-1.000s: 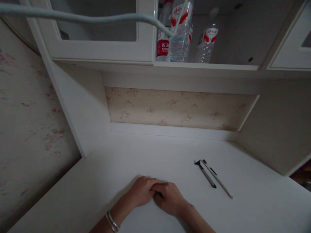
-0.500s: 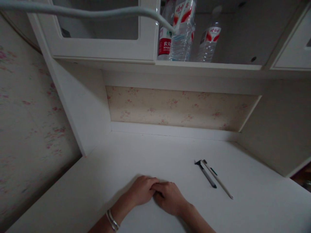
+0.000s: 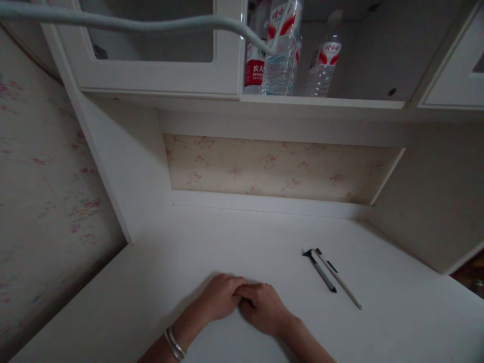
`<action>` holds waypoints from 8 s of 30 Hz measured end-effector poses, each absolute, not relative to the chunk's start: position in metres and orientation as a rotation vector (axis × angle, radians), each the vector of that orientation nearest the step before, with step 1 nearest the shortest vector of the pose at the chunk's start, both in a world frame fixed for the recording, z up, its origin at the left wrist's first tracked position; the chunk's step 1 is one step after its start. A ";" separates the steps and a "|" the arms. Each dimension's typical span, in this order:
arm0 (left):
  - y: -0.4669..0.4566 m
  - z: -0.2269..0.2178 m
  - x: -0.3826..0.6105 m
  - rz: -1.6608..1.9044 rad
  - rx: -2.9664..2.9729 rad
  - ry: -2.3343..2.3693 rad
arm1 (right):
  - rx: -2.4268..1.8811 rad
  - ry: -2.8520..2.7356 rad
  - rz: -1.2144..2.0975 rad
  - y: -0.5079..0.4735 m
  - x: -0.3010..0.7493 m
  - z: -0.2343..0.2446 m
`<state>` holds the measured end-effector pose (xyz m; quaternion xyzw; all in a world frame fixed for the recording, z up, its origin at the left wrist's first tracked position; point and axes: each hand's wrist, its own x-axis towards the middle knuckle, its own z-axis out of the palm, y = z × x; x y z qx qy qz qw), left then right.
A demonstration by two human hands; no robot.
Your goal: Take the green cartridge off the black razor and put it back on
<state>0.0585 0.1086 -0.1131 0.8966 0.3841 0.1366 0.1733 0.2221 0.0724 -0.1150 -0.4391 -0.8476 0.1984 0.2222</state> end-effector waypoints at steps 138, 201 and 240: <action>0.107 -0.112 0.058 0.387 2.530 1.082 | -1.254 -2.373 0.533 0.069 0.222 -0.112; 0.108 -0.113 0.059 0.391 2.529 1.081 | -1.248 -2.358 0.542 0.071 0.222 -0.115; 0.106 -0.112 0.058 0.379 2.545 1.099 | -1.270 -2.401 0.481 0.071 0.222 -0.114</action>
